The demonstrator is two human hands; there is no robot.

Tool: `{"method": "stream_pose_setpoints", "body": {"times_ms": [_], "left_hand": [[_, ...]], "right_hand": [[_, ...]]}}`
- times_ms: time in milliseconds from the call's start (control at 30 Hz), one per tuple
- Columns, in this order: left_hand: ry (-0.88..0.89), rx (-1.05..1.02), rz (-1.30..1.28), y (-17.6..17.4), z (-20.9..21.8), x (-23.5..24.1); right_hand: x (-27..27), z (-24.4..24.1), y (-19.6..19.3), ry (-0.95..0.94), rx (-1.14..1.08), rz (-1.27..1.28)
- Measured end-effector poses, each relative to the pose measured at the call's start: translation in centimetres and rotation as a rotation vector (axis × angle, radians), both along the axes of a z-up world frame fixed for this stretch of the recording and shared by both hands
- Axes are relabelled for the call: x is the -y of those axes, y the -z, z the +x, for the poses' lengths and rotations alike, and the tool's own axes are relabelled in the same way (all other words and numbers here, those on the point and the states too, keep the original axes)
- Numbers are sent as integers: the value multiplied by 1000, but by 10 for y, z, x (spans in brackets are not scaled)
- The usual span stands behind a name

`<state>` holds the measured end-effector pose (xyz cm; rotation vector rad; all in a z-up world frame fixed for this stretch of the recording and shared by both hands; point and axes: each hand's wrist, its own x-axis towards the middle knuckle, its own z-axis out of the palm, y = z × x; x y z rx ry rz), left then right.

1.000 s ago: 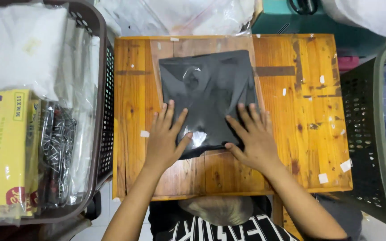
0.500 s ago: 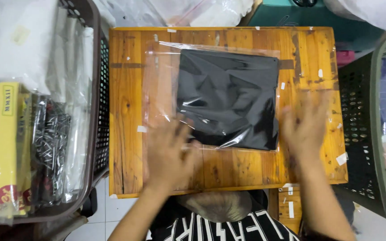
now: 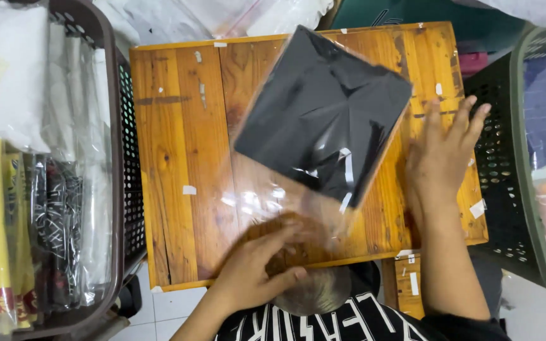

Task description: The person is placing a folded black t-shirt into a clear plastic sleeve and sealing it with tape.

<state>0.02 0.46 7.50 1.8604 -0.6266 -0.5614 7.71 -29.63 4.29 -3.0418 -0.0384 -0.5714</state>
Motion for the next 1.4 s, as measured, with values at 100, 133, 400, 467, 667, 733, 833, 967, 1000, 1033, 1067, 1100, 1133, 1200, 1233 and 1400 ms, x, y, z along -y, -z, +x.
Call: {"method": "stream_pose_setpoints", "body": {"times_ms": [100, 133, 400, 467, 667, 733, 833, 967, 1000, 1033, 1067, 1100, 1133, 1200, 1233, 1400], "left_hand": [[-349, 168, -36, 5, 14, -2], [-349, 159, -34, 11, 18, -7], [-598, 36, 504, 37, 89, -44], [-566, 21, 578, 51, 108, -46], [-401, -299, 420, 29, 130, -40], [-374, -323, 409, 40, 130, -41], [-411, -339, 330, 46, 128, -41], [-451, -399, 171, 39, 123, -36], [-447, -370, 163, 40, 122, -36], [-449, -375, 166, 45, 123, -39], [-457, -354, 173, 50, 124, -41], [-464, -333, 179, 55, 124, -43], [-464, -337, 182, 51, 122, -41], [-550, -384, 104, 43, 119, -38], [-549, -386, 105, 41, 117, -38], [-618, -518, -18, 43, 98, -37]], "right_hand": [[-8, -14, 7, 4, -33, 193], [-8, -22, 14, 5, -42, 193], [-30, -66, 11, 422, -702, 796], [-34, -68, 13, 452, -694, 927], [-39, -74, 7, 473, -656, 1300], [-41, -78, 8, 500, -644, 1357], [-41, -78, 10, 510, -607, 1373], [-38, -78, 16, 470, -598, 1283], [-37, -79, 20, 445, -573, 1293], [-36, -79, 23, 447, -579, 1294], [-34, -80, 26, 445, -573, 1301], [-33, -81, 28, 444, -565, 1309], [-34, -82, 26, 447, -570, 1310], [-36, -82, 21, 443, -533, 1306], [-34, -82, 19, 446, -535, 1307], [-5, -84, 31, 354, -501, 1321]]}}
